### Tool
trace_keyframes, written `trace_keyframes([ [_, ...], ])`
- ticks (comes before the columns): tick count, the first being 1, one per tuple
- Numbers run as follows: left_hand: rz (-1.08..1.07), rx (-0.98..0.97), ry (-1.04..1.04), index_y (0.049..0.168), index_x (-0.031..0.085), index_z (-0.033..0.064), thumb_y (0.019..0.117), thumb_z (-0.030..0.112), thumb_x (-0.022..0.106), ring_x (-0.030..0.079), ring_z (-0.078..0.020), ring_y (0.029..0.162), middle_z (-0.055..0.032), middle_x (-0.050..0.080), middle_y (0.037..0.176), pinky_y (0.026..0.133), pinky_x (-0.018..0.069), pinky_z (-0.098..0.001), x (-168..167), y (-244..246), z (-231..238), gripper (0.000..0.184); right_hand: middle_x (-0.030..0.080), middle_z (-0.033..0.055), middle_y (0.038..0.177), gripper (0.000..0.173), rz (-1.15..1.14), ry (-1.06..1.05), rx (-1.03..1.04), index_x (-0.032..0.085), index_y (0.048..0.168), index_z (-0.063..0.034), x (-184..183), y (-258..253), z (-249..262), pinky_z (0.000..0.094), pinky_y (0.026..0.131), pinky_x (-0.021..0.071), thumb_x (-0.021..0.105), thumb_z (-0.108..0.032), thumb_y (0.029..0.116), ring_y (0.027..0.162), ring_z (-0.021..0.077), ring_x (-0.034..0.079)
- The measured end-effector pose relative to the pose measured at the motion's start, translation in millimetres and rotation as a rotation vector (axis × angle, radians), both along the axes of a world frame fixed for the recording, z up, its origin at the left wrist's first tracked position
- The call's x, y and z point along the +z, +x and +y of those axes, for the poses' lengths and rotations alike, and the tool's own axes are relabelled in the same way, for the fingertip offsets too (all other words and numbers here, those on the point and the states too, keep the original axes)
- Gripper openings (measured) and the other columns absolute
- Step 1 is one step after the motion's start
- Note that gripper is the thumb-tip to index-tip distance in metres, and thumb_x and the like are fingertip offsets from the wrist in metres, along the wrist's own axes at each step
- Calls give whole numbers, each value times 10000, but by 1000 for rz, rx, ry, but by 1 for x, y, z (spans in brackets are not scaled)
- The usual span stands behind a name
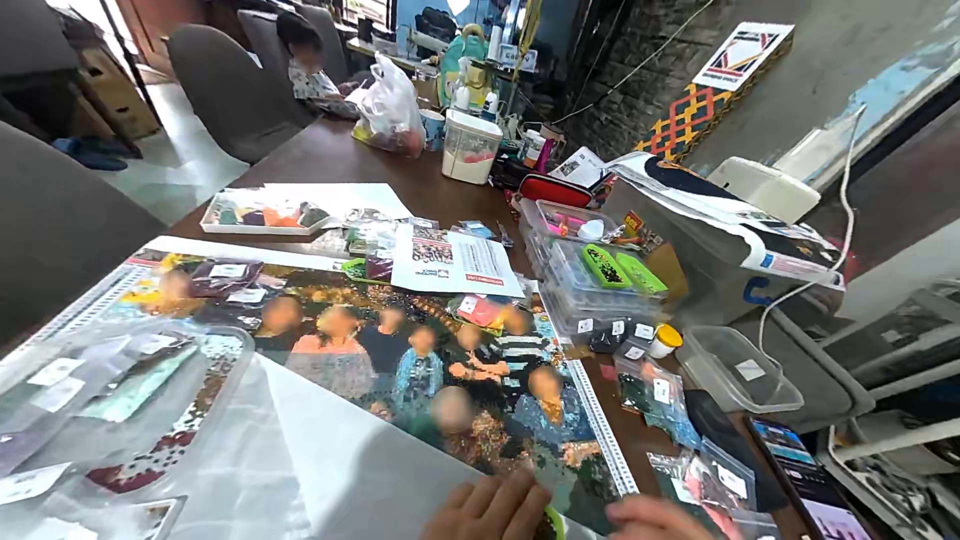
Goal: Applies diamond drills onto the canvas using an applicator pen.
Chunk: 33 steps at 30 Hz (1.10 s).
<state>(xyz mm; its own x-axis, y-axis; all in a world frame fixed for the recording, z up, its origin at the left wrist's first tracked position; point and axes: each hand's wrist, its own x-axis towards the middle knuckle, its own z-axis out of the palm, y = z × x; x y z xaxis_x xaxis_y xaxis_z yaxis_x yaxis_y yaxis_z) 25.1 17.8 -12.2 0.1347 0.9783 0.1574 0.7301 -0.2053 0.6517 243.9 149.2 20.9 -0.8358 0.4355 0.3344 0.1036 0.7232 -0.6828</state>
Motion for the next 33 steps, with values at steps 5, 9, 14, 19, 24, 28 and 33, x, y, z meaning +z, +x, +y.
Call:
trace_keyframes([
  [5,-19,-11,62,1412,562,2,761,516,831,589,-415,1250,-219,599,1395,953,496,-559,-8,2,5,872,696,-118,1201,604,304,-571,108,756,1170,-309,11,-8,31,238,914,525,292,-668,1028,1070,45,643],
  [9,-24,10,109,1380,584,-1,723,497,861,606,-413,1224,-219,629,1342,931,511,-551,-12,-4,4,870,716,-130,747,683,285,-726,47,776,1086,-302,8,-28,26,172,640,532,306,-774,935,648,-34,637],
  [14,-44,39,122,1401,562,-11,718,515,861,594,-423,1221,-229,610,1352,956,501,-560,-14,-19,1,912,713,-96,1125,261,244,-574,120,701,1226,-312,-6,-47,34,211,813,565,558,-413,1033,932,24,671],
  [19,-57,47,150,1445,511,-43,662,618,849,557,-422,1278,-249,529,1457,997,490,-540,-17,-22,2,1079,716,-110,1159,283,236,-522,144,700,1272,-311,-10,-52,30,200,845,561,541,-373,1046,984,11,671],
  [24,-19,37,130,1408,535,-83,698,600,831,554,-424,1279,-255,526,1460,1005,481,-533,-16,-25,2,1028,712,-184,1035,300,259,-326,69,694,1179,-328,-33,-51,14,115,725,534,433,-438,1081,864,-82,648],
  [28,-10,33,101,1371,569,-84,716,568,834,545,-421,1297,-245,542,1446,1020,472,-540,-15,-24,1,961,672,-151,959,267,270,-135,60,640,1120,-234,-41,-50,11,75,685,487,428,-394,1097,811,-115,601],
  [33,2,32,90,1384,562,-74,723,569,830,541,-420,1298,-241,548,1438,1025,466,-539,-16,-25,1,960,623,-89,854,300,255,-67,61,606,1049,-158,-44,-55,12,76,642,466,419,-387,1099,725,-106,563],
])
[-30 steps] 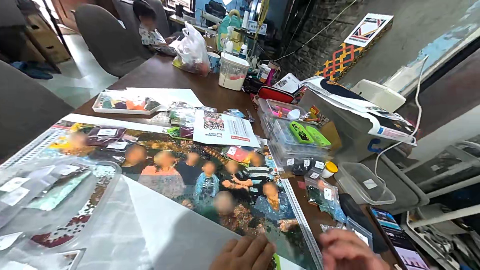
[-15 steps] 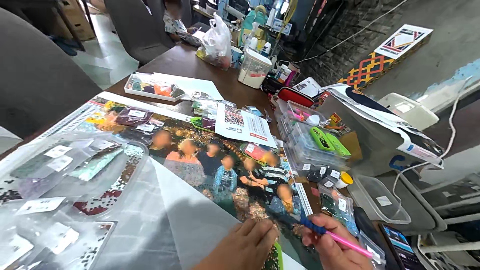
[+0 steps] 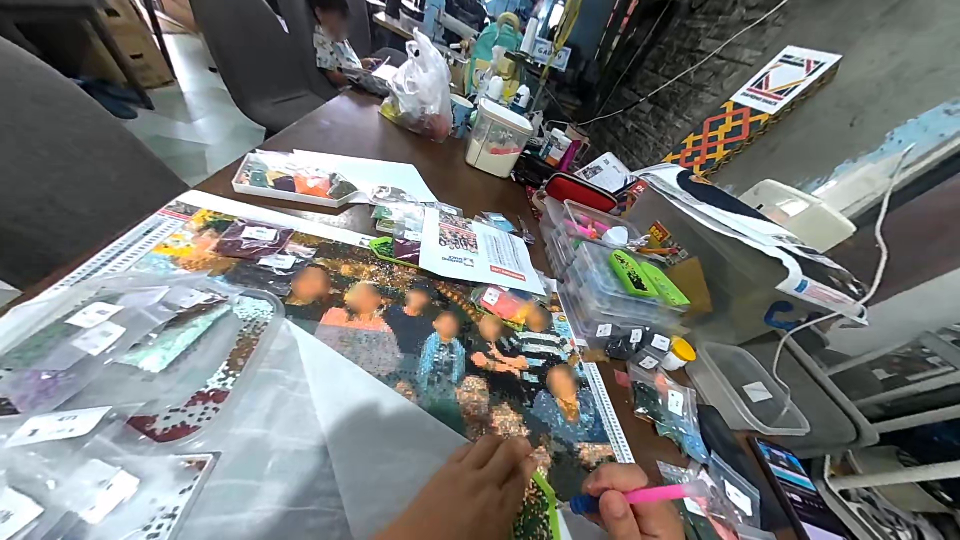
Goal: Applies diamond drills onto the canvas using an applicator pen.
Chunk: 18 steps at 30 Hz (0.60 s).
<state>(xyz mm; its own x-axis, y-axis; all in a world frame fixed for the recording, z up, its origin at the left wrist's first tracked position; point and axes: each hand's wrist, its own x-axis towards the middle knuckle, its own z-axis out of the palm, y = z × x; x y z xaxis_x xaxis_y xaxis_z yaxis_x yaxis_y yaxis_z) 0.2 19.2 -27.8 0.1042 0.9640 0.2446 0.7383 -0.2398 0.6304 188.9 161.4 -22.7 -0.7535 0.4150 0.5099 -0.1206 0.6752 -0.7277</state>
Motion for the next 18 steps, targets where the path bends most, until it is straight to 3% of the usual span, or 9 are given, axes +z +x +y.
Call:
trace_keyframes([
  [18,17,-2,8,1411,547,-56,753,598,797,545,-407,1299,-231,551,1441,1027,461,-536,-2,0,0,961,603,-33,835,308,-51,86,-28,576,1015,-95,-1,-8,2,81,657,486,435,-357,1095,724,-92,572],
])
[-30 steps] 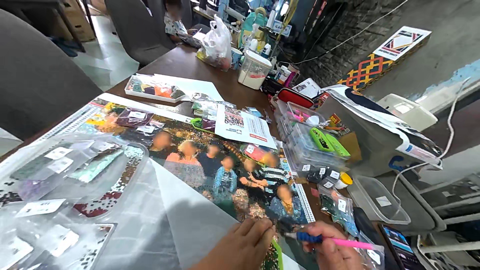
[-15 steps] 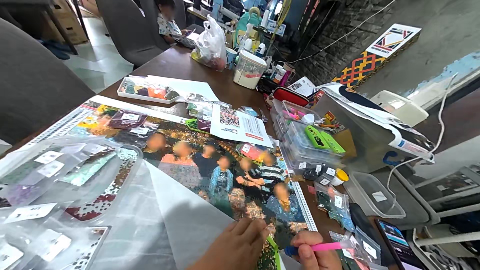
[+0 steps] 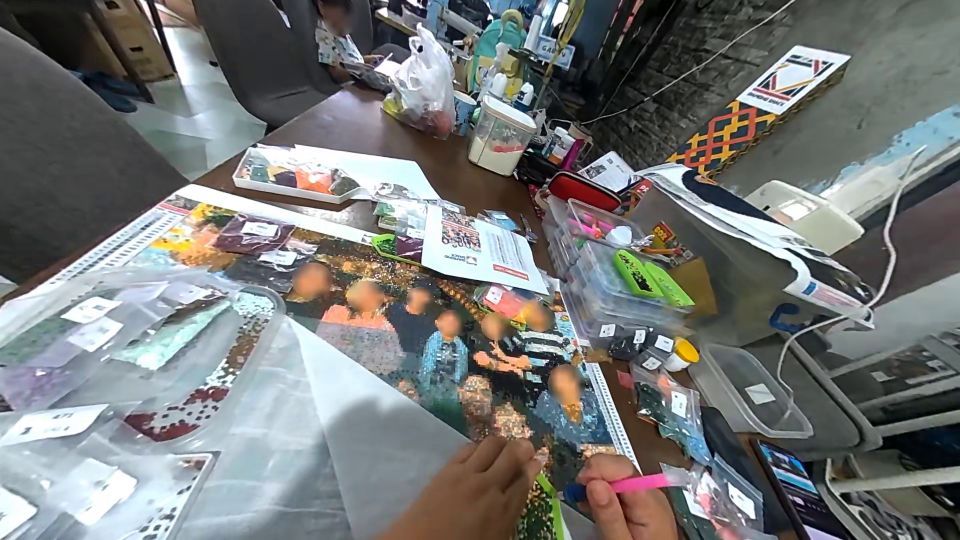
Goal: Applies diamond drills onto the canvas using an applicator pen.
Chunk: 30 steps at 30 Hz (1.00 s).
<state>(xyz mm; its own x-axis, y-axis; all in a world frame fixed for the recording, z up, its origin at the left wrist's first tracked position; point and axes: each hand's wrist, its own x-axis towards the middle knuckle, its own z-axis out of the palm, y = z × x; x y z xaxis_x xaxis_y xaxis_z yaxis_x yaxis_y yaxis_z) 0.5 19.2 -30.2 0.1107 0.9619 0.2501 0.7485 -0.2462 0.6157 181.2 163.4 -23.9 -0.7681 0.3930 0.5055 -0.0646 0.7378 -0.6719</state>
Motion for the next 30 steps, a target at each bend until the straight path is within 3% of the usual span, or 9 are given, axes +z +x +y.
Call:
trace_keyframes([
  [20,7,3,14,1392,557,-64,749,612,788,564,-405,1276,-232,564,1422,1000,478,-536,0,0,0,962,597,1,810,314,-31,4,16,571,1008,-68,1,-1,-2,92,647,488,441,-340,1097,704,-66,572],
  [30,20,1,14,1391,558,-63,750,616,784,563,-403,1276,-231,561,1428,1004,474,-526,1,0,1,961,602,-24,822,321,-12,-34,2,578,1003,-86,0,0,-1,89,637,489,435,-358,1095,705,-82,570],
])
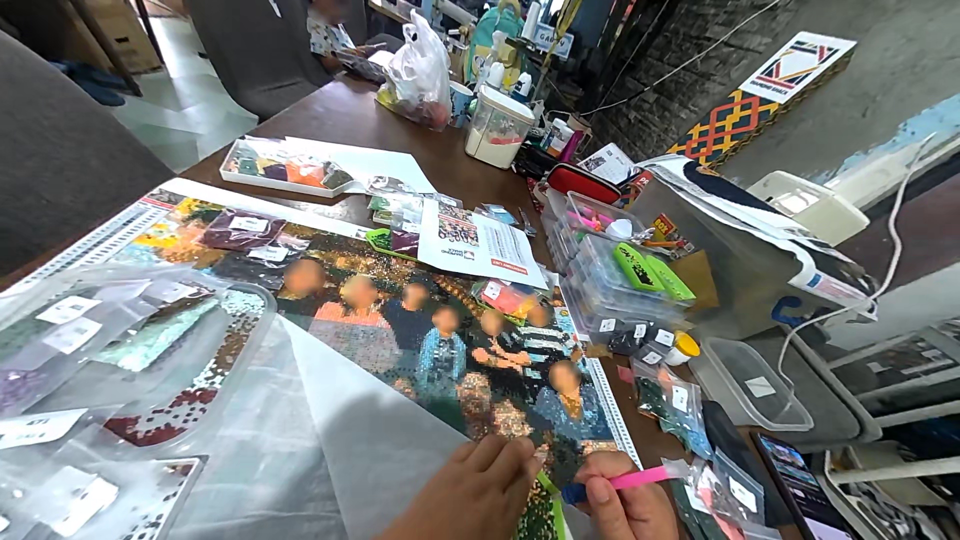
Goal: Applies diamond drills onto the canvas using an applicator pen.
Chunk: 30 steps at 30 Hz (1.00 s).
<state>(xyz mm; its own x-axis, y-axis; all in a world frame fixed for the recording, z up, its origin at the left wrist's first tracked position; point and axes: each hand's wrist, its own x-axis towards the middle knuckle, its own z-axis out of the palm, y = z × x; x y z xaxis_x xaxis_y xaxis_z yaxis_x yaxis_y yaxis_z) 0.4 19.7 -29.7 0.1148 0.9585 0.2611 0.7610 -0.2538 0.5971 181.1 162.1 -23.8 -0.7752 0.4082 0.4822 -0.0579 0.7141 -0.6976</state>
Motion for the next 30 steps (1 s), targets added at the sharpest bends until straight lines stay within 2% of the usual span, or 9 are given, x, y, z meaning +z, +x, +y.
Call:
trace_keyframes([
  [4,6,11,11,1380,568,-63,739,614,793,572,-401,1261,-227,575,1408,994,482,-522,0,1,1,959,608,-49,820,300,12,-79,-1,591,1013,-105,1,1,0,89,623,483,442,-352,1095,695,-86,564],
  [8,-7,6,-27,1377,572,-63,749,594,801,568,-407,1265,-227,571,1415,1002,475,-528,4,0,0,937,654,-129,854,256,44,-229,-77,616,1018,-187,12,7,1,90,613,490,453,-374,1082,704,-103,580],
  [12,-22,-10,-65,1377,573,-72,746,590,809,559,-431,1275,-243,557,1429,992,481,-554,8,-1,0,944,674,-155,879,204,97,-256,-186,629,1014,-242,25,24,20,101,597,496,479,-365,1077,697,-84,595],
  [18,-34,-29,-96,1379,571,-64,722,586,835,547,-464,1275,-258,523,1464,980,481,-582,9,-3,-1,962,642,-162,838,198,89,-104,-320,616,998,-211,18,51,34,95,602,489,484,-330,1085,678,-102,570],
  [30,12,-36,-95,1375,573,-59,731,625,808,562,-463,1247,-257,539,1449,951,490,-568,8,-4,-2,968,650,-147,825,203,105,-110,-365,638,985,-193,8,51,38,95,594,491,503,-311,1080,669,-100,569],
])
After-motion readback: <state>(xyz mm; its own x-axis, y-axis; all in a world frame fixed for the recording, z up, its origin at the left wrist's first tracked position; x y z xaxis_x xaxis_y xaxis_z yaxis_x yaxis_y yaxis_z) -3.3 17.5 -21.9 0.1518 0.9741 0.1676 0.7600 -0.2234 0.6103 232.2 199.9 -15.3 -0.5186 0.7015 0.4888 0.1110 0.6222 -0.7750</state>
